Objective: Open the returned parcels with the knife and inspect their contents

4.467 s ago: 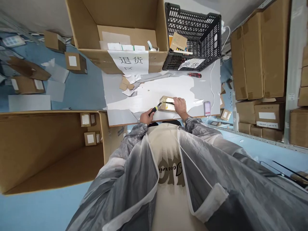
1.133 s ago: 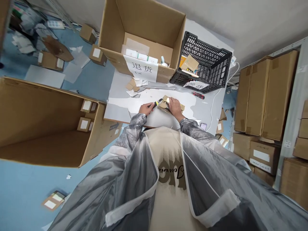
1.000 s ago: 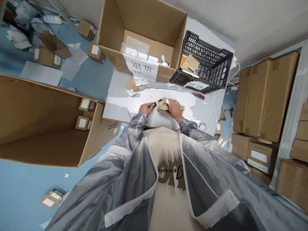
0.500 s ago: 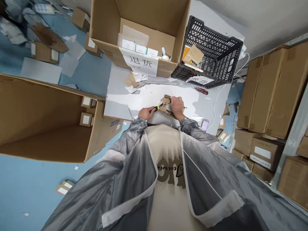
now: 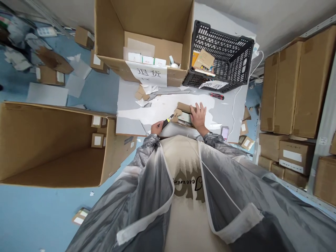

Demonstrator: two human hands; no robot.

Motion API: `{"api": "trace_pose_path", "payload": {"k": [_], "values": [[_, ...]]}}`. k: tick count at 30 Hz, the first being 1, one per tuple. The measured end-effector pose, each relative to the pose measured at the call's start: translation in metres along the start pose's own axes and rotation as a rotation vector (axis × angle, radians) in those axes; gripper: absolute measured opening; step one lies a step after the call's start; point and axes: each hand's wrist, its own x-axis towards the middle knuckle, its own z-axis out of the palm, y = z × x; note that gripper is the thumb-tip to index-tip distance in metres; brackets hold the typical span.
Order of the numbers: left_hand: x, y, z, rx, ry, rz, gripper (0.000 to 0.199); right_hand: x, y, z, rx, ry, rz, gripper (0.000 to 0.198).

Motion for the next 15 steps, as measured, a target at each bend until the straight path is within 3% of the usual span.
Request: {"api": "trace_pose_path", "payload": {"k": [8,15], "values": [[0.027,-0.028,-0.023,0.298,0.187,-0.153,0.061,-0.039,-0.01,0.018,-0.01,0.007,0.167,0.102],[0.046,-0.032,-0.043,0.449,0.069,-0.002,0.047,-0.042,-0.028,0.041,0.118,0.079,0.308,0.108]]}}
